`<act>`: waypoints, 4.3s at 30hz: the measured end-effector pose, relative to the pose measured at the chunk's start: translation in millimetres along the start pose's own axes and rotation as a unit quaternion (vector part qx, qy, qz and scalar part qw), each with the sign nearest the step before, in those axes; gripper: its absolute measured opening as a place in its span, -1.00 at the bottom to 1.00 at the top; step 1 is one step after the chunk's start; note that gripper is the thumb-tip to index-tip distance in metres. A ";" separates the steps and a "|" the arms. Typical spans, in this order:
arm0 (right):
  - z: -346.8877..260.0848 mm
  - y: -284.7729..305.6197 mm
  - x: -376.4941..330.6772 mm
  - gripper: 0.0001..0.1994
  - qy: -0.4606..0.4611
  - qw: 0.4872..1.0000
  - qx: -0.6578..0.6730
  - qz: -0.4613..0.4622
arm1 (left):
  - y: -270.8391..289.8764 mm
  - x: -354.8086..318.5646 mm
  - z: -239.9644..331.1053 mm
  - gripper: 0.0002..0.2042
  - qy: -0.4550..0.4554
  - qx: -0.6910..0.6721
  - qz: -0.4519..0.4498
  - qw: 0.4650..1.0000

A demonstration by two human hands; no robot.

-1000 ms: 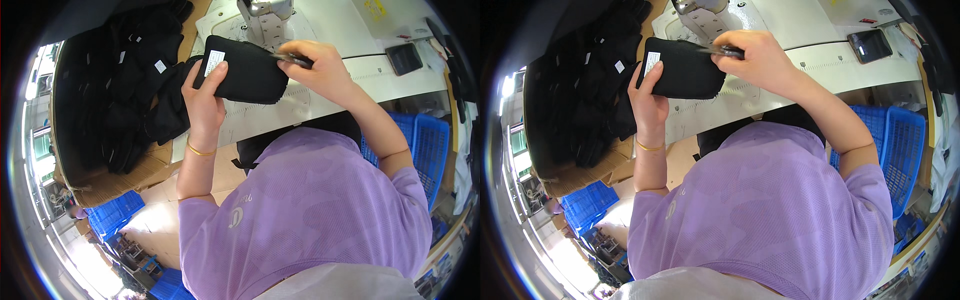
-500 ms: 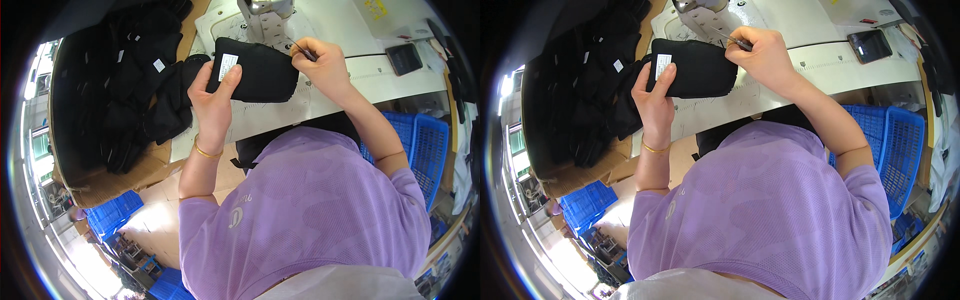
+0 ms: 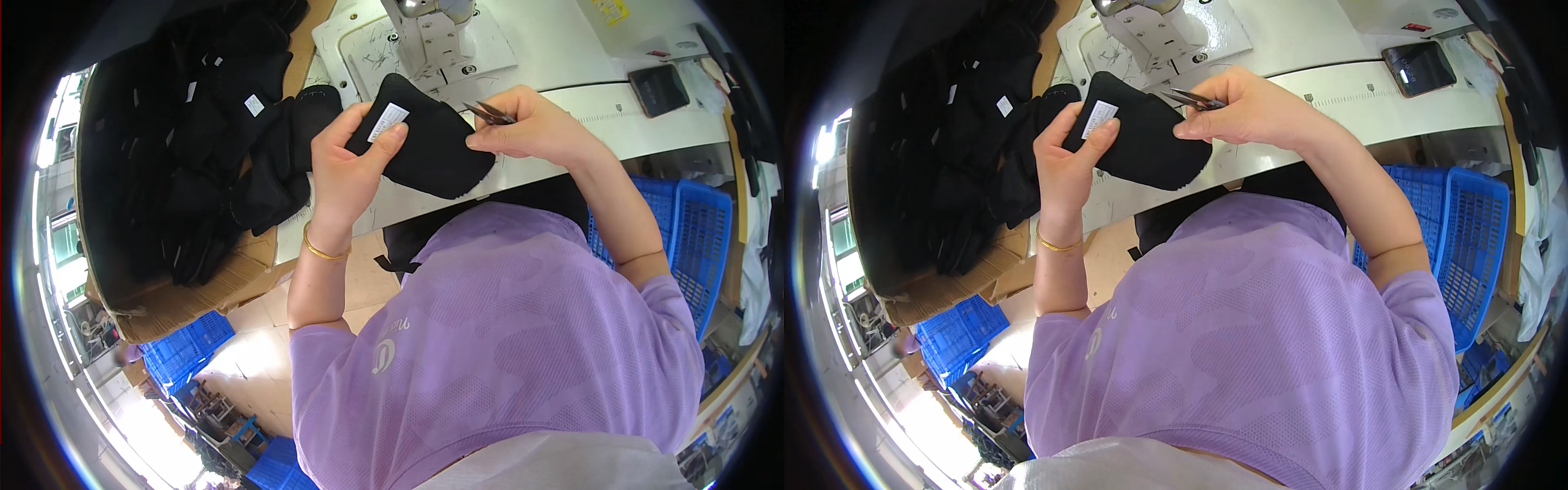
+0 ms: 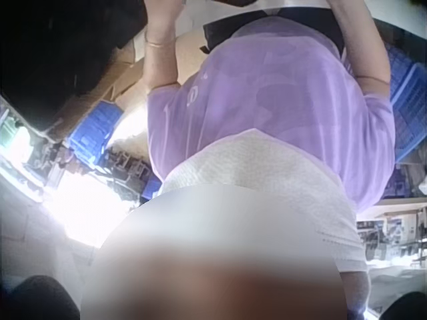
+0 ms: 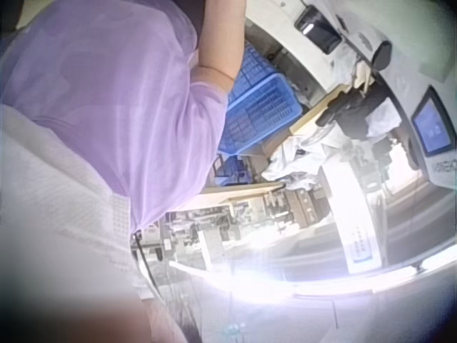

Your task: Trimming loose threads and edges from black shoe components using snips.

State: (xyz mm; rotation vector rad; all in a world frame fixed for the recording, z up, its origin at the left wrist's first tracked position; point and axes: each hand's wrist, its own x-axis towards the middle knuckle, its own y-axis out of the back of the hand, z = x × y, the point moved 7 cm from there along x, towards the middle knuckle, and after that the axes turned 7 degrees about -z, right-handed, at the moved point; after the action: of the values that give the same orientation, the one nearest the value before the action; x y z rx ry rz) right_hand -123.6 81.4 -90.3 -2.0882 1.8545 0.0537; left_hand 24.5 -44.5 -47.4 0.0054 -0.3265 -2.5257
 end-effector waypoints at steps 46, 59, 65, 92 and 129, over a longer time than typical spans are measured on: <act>-17.4 19.5 -24.2 -0.74 0.198 0.937 -0.252 0.142 | 9.2 12.6 -30.3 -0.78 0.102 -0.308 -0.004 0.946; -29.7 20.0 -35.6 -0.79 0.297 0.865 -0.354 0.197 | 1.2 15.3 -39.9 -0.79 0.128 -0.317 -0.029 0.939; 11.8 13.8 -9.6 -0.82 0.051 0.984 0.085 0.150 | -5.1 16.4 -48.5 -0.80 0.106 -0.246 -0.034 0.963; -52.2 3.4 -8.3 -0.76 0.074 0.987 -0.083 0.112 | 1.7 6.2 79.0 -0.43 -0.429 0.457 -0.034 0.778; -95.6 -15.9 1.4 -0.62 0.225 0.948 -0.083 0.209 | -4.4 30.0 94.1 -0.69 -0.578 0.515 0.081 0.628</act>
State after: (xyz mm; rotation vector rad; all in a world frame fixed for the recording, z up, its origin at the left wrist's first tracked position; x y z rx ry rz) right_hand -127.0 54.6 2.8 -1.8794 2.6299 -0.1849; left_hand -10.0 -36.0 44.9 -1.1401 -2.0673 -1.4318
